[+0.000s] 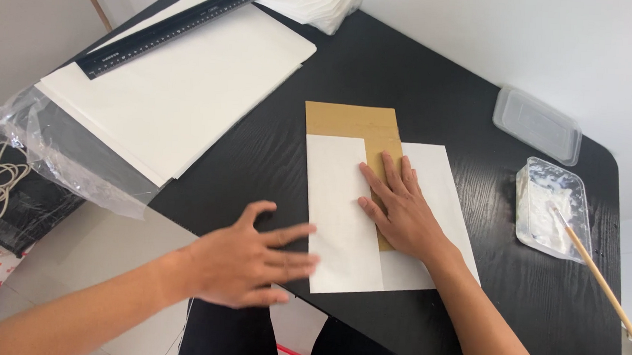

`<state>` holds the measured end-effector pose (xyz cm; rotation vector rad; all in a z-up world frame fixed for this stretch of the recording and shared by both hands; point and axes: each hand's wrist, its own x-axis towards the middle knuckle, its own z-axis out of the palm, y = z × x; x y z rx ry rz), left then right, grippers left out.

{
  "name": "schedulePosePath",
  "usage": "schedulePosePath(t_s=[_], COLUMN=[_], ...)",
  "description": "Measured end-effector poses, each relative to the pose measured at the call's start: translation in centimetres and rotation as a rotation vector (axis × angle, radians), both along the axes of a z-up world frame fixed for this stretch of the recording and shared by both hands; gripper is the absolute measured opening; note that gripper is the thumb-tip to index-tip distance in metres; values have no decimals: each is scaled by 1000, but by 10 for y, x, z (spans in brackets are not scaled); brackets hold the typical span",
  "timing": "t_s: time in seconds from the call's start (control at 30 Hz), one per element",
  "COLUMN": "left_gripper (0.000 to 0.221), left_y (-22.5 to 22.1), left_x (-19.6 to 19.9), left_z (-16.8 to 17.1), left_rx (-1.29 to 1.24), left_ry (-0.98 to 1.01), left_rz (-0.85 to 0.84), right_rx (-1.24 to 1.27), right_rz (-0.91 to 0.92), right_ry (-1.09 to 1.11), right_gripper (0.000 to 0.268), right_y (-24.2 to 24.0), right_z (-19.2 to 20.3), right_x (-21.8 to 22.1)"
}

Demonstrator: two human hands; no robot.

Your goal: Folding paper over a cardboard template and applying glue with a brush to seal the bottom of a bag.

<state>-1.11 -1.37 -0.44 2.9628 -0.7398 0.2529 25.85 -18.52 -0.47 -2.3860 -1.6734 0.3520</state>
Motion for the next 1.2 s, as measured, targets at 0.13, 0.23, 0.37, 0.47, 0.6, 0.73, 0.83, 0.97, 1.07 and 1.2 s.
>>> schedulePosePath(t_s=[0.13,0.23,0.37,0.47,0.6,0.73,0.83,0.97,1.07,1.2], left_gripper=[50,57,51,54,56,57,59,56,54,49], left_y=[-16,0,49,80,84,68,51,31,10,-16], left_x=[-3,17,57,82,96,86,69,48,33,19], left_z=[13,17,10,7,1,7,8,12,10,-2], left_rx=[-164,-256,-55,3,74,107,142,88,16,-158], left_ry=[-91,-37,-96,-2,81,138,106,62,18,-57], left_rz=[-184,-170,244,459,481,423,297,126,20,-121], right_rx=[2,11,-194,-207,-235,-232,-242,-219,-221,-202], right_rz=[13,11,-168,-168,-156,-155,-138,-132,-124,-88], right_ry=[-13,-9,-40,-46,-58,-41,-42,-35,-36,-38], right_gripper=[64,65,63,63,64,64,63,62,62,62], right_y=[0,4,7,10,9,11,10,11,10,11], right_z=[-1,6,21,26,26,30,32,33,34,34], right_x=[1,-3,-17,-16,-16,-16,-17,-15,-15,-14])
